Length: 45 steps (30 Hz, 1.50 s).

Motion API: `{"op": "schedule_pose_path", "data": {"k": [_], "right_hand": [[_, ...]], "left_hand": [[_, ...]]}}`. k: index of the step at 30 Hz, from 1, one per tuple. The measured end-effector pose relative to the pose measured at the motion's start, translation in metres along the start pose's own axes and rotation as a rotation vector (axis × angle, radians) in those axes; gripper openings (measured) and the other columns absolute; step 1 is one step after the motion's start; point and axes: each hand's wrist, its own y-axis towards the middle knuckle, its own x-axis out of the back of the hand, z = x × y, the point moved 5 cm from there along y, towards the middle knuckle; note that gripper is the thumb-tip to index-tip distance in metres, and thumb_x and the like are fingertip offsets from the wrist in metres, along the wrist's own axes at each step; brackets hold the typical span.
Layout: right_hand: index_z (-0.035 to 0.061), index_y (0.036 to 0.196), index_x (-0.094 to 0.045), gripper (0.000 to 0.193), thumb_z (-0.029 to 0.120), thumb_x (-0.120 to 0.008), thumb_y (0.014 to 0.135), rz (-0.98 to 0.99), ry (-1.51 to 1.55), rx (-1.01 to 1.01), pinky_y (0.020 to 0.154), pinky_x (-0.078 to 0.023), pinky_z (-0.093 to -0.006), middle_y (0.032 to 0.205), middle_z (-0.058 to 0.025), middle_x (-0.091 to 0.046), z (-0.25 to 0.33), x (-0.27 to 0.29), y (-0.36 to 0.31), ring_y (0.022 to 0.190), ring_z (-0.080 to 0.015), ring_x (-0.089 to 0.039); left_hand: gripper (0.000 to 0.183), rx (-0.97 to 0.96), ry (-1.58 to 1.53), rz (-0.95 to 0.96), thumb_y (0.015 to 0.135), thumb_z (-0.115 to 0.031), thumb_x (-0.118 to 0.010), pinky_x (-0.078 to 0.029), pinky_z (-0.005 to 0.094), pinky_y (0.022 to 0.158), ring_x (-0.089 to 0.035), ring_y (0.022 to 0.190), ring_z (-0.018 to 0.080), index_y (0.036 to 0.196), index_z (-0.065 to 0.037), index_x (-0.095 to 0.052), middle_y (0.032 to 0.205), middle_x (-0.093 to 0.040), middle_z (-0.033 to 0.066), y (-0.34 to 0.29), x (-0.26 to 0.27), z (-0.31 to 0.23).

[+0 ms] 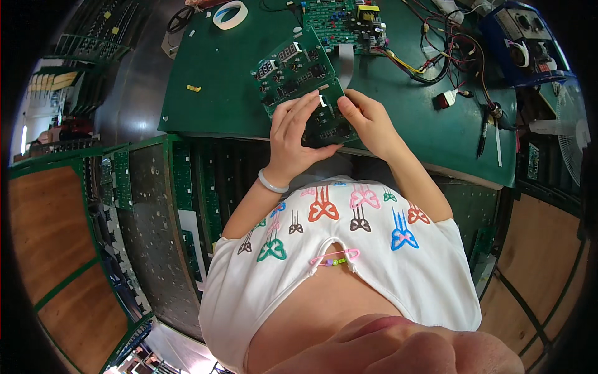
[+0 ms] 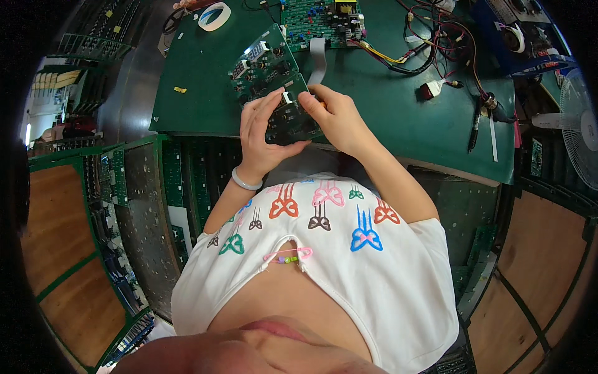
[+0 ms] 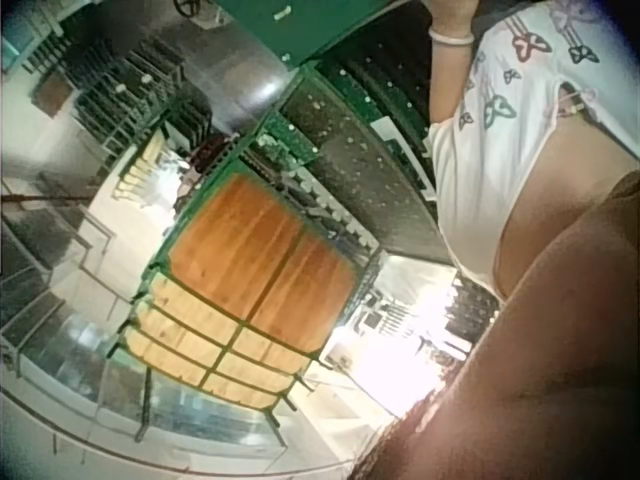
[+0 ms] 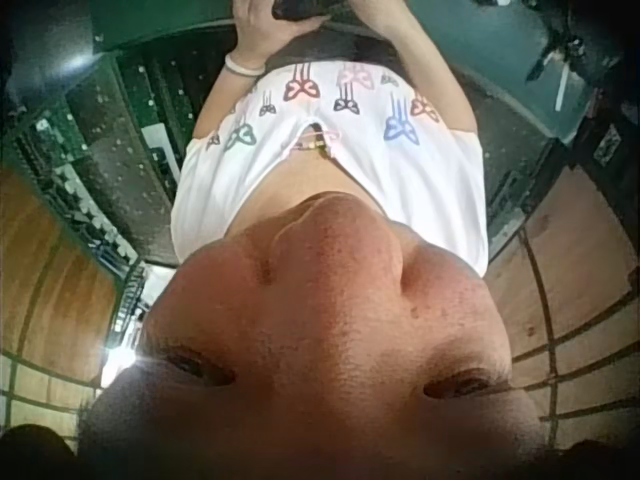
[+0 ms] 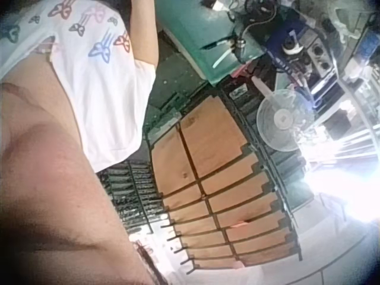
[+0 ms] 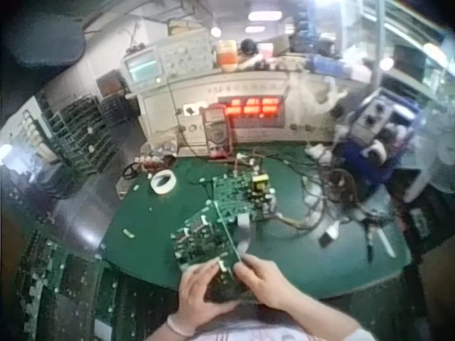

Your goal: The person tests green circuit boards with digital displays by connecting them to a power source and using a screwdriver to adjust components. They repeatedly connect and disconnect the boards, observing the LED readouts to verify functionality.

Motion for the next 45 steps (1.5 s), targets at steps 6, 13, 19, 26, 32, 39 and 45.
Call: {"op": "schedule_pose_path", "data": {"k": [6, 13, 19, 26, 32, 39, 45], "right_hand": [[-0.0011, 0.119, -0.065, 0.044, 0.038, -0.058, 0.101, -0.014, -0.222, 0.041, 0.067, -0.047, -0.0352, 0.079, -0.0161, -0.064, 0.009, 0.011, 0.010, 0.072, -0.0238, -0.062], [0.0207, 0.112, -0.071, 0.026, 0.017, -0.074, 0.086, 0.174, -0.869, 0.319, 0.075, -0.055, -0.0436, 0.110, -0.0094, -0.058, 0.003, -0.003, 0.025, 0.084, -0.0310, -0.068], [0.0136, 0.103, -0.068, 0.021, 0.015, -0.076, 0.084, 0.294, -0.768, 0.411, 0.075, -0.054, -0.0430, 0.111, -0.0081, -0.061, -0.003, -0.013, 0.038, 0.087, -0.0309, -0.068], [0.0074, 0.100, -0.059, 0.021, 0.012, -0.076, 0.088, 0.238, -0.061, 0.423, 0.060, -0.038, -0.0224, 0.083, 0.0041, -0.057, 0.028, 0.013, 0.063, 0.069, -0.0045, -0.046], [0.0116, 0.109, -0.057, 0.026, 0.015, -0.075, 0.091, 0.379, 0.334, 0.098, 0.057, -0.033, -0.0209, 0.086, 0.0057, -0.061, 0.033, 0.015, 0.073, 0.071, -0.0018, -0.048], [0.0141, 0.125, -0.052, 0.034, 0.012, -0.068, 0.096, 0.325, 0.418, 0.072, 0.051, -0.023, -0.0176, 0.083, 0.0078, -0.053, 0.025, 0.011, 0.073, 0.065, 0.0006, -0.038], [0.0210, 0.153, -0.042, 0.059, 0.010, -0.063, 0.098, 0.427, 0.399, 0.040, 0.053, -0.026, -0.0178, 0.086, 0.0071, -0.045, 0.032, 0.009, 0.067, 0.065, -0.0015, -0.034]], "left_hand": [[0.091, 0.073, -0.067, -0.049, 0.055, -0.020, -0.095, -0.047, 0.0422, 0.101, -0.059, 0.115, 0.0338, 0.135, -0.004, -0.055, 0.134, -0.062, 0.0144, -0.008, 0.015, 0.007], [0.098, 0.143, -0.605, -0.229, 0.065, -0.026, -0.096, -0.040, 0.0471, 0.113, -0.053, 0.131, 0.0353, 0.142, 0.004, -0.043, 0.141, -0.052, 0.0246, -0.027, 0.046, 0.027], [0.102, 0.126, -0.682, -0.235, 0.062, -0.028, -0.098, -0.039, 0.0498, 0.113, -0.052, 0.132, 0.0379, 0.142, 0.002, -0.043, 0.141, -0.051, 0.0245, -0.033, 0.049, 0.022], [0.109, 0.085, -0.666, -0.136, 0.057, -0.035, -0.099, -0.042, 0.0467, 0.110, -0.053, 0.129, 0.0356, 0.143, -0.002, -0.041, 0.140, -0.051, 0.0262, -0.034, 0.033, 0.010], [0.111, 0.077, -0.732, -0.075, 0.050, -0.031, -0.102, -0.042, 0.0477, 0.108, -0.051, 0.129, 0.0373, 0.142, -0.007, -0.045, 0.138, -0.053, 0.0272, -0.040, 0.019, 0.010], [0.110, 0.110, -0.794, -0.054, 0.049, -0.028, -0.102, -0.041, 0.0474, 0.109, -0.050, 0.131, 0.0368, 0.142, -0.006, -0.046, 0.139, -0.051, 0.0270, -0.044, 0.007, 0.013], [0.107, 0.160, -0.776, -0.031, 0.047, -0.029, -0.102, -0.041, 0.0464, 0.109, -0.053, 0.128, 0.0369, 0.138, -0.005, -0.051, 0.138, -0.053, 0.0276, -0.045, 0.006, 0.014]]}}
